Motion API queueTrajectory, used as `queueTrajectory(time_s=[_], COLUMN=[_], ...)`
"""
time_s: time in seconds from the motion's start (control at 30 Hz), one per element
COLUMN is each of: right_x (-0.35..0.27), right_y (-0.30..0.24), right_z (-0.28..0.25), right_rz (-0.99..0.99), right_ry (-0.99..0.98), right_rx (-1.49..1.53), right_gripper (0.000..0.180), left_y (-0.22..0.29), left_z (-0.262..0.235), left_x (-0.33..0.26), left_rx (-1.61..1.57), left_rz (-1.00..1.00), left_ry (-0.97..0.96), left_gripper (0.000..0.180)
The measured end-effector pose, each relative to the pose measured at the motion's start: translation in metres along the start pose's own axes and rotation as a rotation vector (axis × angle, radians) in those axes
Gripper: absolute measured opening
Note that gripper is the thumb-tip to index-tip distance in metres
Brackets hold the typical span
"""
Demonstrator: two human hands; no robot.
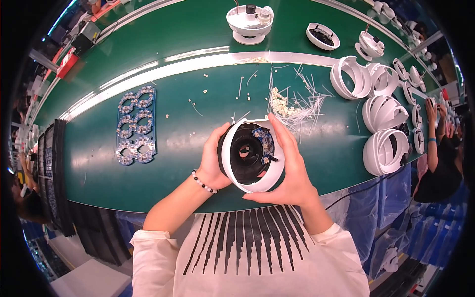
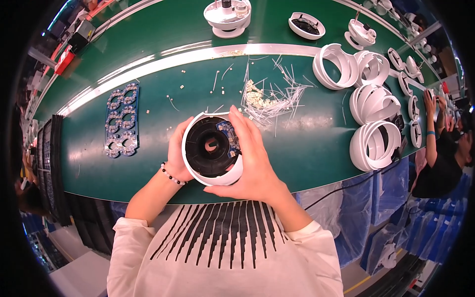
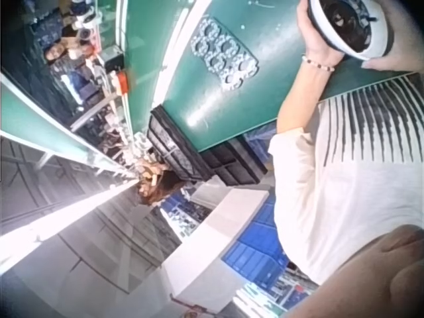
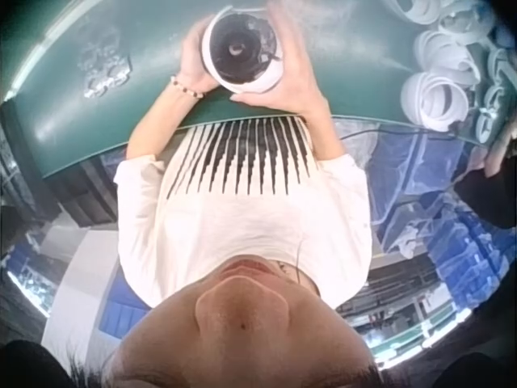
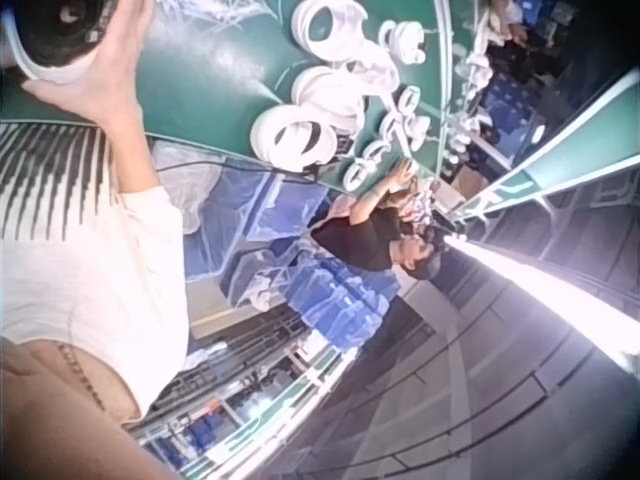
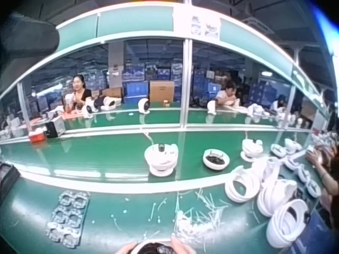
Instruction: The recorder is assembling dome-style security cameras on a factory production line.
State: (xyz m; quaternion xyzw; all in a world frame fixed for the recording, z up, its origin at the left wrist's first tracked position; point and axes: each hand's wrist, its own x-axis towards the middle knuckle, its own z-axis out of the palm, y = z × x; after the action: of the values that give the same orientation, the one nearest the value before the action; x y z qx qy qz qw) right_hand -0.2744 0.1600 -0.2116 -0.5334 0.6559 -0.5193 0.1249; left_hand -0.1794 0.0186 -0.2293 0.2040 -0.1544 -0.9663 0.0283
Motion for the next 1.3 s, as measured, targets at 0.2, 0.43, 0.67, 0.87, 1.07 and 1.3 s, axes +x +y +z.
queueTrajectory(time_s=[0.2, 0.43, 0.67, 0.87, 1.07, 1.3], right_x=[0.0, 0.005, 0.017, -0.001, -0.004, -0.046], right_y=[0.008, -0.001, -0.016, -0.009, 0.009, -0.011], right_z=[-0.004, -0.009, -0.015, 0.011, 0.029, 0.062], right_rz=[0.052, 0.013, -0.072, -0.034, -0.009, -0.026], right_ry=[0.0, -0.115, -0.13, 0.155, 0.232, 0.068], right_rx=[0.213, -0.111, -0.176, -0.176, 0.038, -0.297], right_gripper=[0.115, 0.116, 0.111, 0.112, 0.117, 0.098], left_y=[-0.004, -0.002, 0.002, 0.001, 0.016, 0.113], left_z=[0.0, 0.007, 0.004, 0.008, 0.014, -0.009], left_x=[0.006, 0.003, -0.009, -0.009, 0.001, 0.092], left_rx=[-0.054, 0.039, 0.031, 0.075, 0.037, 0.264], left_rz=[0.004, -0.087, 0.027, 0.093, 0.151, 0.509], left_ry=[-0.057, -0.054, -0.19, -0.162, -0.104, 0.283], left_gripper=[0.039, 0.063, 0.069, 0.053, 0.039, 0.031])
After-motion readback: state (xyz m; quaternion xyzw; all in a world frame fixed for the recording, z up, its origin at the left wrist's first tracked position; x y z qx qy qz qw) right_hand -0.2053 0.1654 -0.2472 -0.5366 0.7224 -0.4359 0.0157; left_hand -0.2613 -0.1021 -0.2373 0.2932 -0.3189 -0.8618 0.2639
